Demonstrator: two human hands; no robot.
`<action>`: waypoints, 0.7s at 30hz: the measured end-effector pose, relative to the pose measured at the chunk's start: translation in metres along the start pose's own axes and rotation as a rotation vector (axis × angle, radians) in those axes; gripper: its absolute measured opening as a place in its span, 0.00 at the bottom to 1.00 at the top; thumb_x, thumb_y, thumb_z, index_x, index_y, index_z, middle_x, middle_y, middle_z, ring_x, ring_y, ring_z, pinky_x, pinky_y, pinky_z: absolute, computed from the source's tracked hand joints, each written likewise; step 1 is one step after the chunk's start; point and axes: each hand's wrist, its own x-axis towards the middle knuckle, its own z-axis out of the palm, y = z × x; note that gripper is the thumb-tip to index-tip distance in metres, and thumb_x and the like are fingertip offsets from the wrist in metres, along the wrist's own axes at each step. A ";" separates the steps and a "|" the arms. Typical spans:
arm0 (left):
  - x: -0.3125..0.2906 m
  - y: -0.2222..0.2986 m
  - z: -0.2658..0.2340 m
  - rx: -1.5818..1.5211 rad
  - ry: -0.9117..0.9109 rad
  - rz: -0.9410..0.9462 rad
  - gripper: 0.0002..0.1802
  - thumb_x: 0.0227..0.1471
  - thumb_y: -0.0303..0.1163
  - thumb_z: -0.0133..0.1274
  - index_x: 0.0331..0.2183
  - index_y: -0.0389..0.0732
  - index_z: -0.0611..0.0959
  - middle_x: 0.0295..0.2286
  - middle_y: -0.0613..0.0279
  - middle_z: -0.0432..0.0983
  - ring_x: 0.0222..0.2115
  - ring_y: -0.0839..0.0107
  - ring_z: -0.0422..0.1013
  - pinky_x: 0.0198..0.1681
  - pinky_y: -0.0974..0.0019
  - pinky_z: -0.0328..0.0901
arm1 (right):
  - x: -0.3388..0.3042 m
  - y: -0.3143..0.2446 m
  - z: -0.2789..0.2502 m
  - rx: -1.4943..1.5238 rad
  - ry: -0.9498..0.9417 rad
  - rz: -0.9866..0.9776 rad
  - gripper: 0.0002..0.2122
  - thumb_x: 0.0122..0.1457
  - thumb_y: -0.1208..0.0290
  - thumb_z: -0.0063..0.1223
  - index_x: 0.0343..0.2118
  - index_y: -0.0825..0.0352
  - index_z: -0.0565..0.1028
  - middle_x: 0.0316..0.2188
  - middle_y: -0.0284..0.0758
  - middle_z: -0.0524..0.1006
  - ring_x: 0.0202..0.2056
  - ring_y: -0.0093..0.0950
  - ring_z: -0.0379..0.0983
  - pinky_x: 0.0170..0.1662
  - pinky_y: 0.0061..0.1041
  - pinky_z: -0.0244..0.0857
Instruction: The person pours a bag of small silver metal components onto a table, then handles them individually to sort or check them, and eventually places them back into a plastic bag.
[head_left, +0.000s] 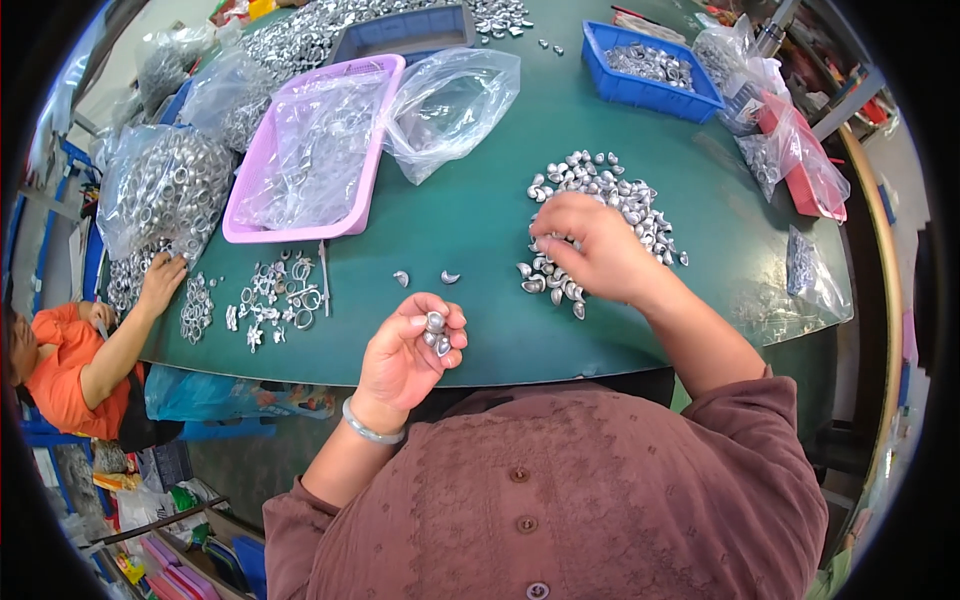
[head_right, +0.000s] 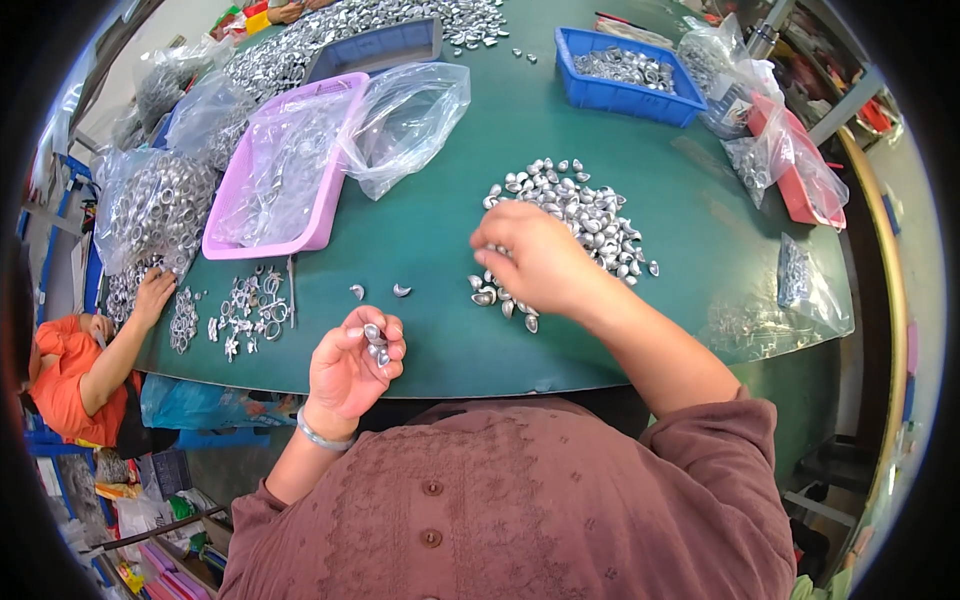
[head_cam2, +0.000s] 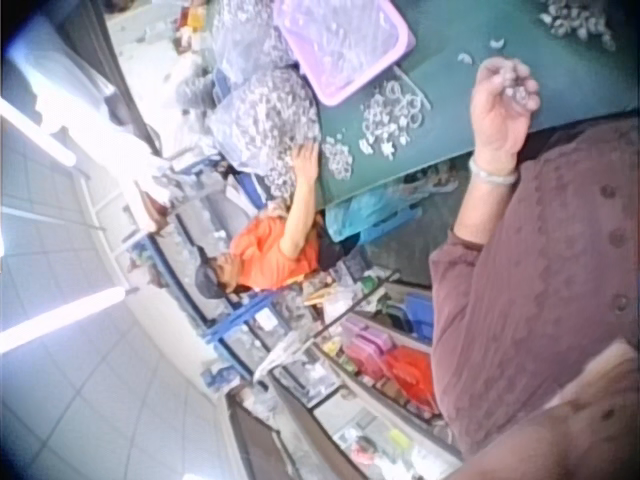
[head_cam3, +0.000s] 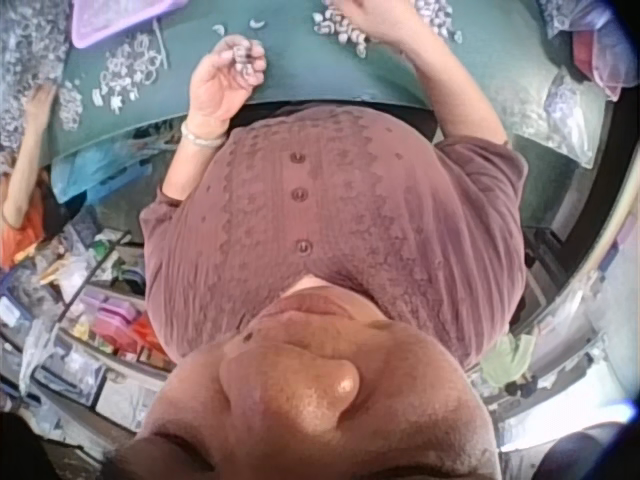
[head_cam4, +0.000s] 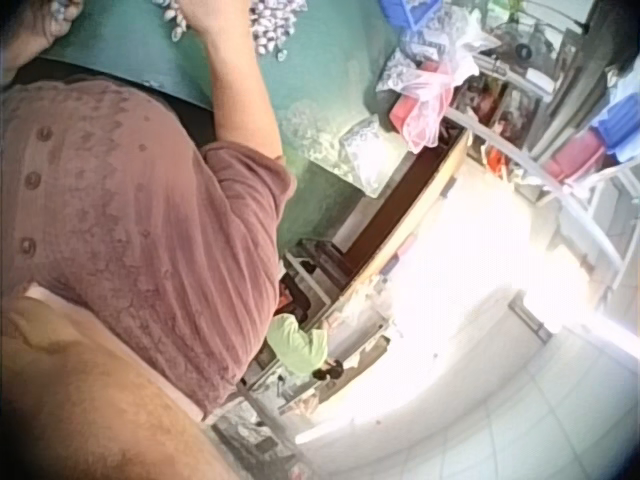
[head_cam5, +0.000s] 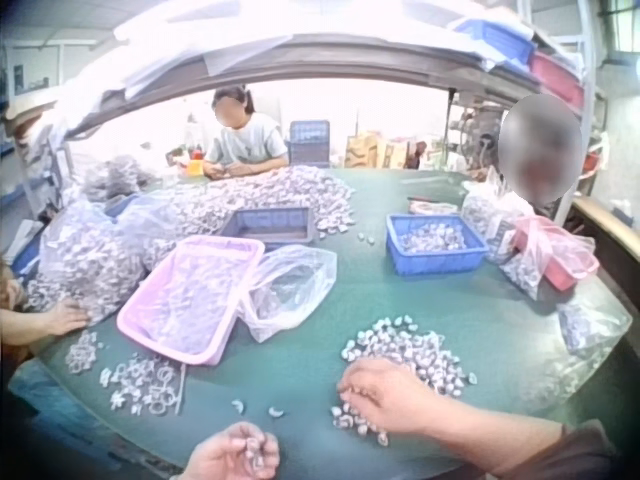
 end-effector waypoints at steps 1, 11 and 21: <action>0.001 -0.002 -0.005 -0.027 0.002 -0.010 0.12 0.47 0.32 0.44 0.33 0.36 0.72 0.31 0.54 0.69 0.29 0.65 0.67 0.26 0.70 0.64 | -0.004 0.002 0.002 -0.096 -0.047 0.009 0.04 0.44 0.78 0.52 0.26 0.68 0.73 0.31 0.36 0.70 0.34 0.34 0.66 0.38 0.28 0.61; -0.003 -0.004 -0.003 0.032 0.190 -0.065 0.10 0.48 0.33 0.46 0.29 0.36 0.76 0.24 0.61 0.67 0.26 0.68 0.64 0.24 0.71 0.60 | 0.006 0.001 0.018 -0.415 -0.303 -0.192 0.09 0.37 0.76 0.49 0.24 0.58 0.77 0.27 0.29 0.67 0.35 0.28 0.60 0.39 0.25 0.53; 0.003 -0.005 0.006 0.125 0.219 -0.110 0.09 0.49 0.29 0.46 0.34 0.37 0.74 0.21 0.64 0.66 0.23 0.72 0.63 0.22 0.75 0.58 | 0.014 0.009 0.021 -0.046 -0.254 -0.119 0.06 0.43 0.81 0.50 0.27 0.67 0.71 0.30 0.33 0.69 0.35 0.29 0.65 0.40 0.28 0.56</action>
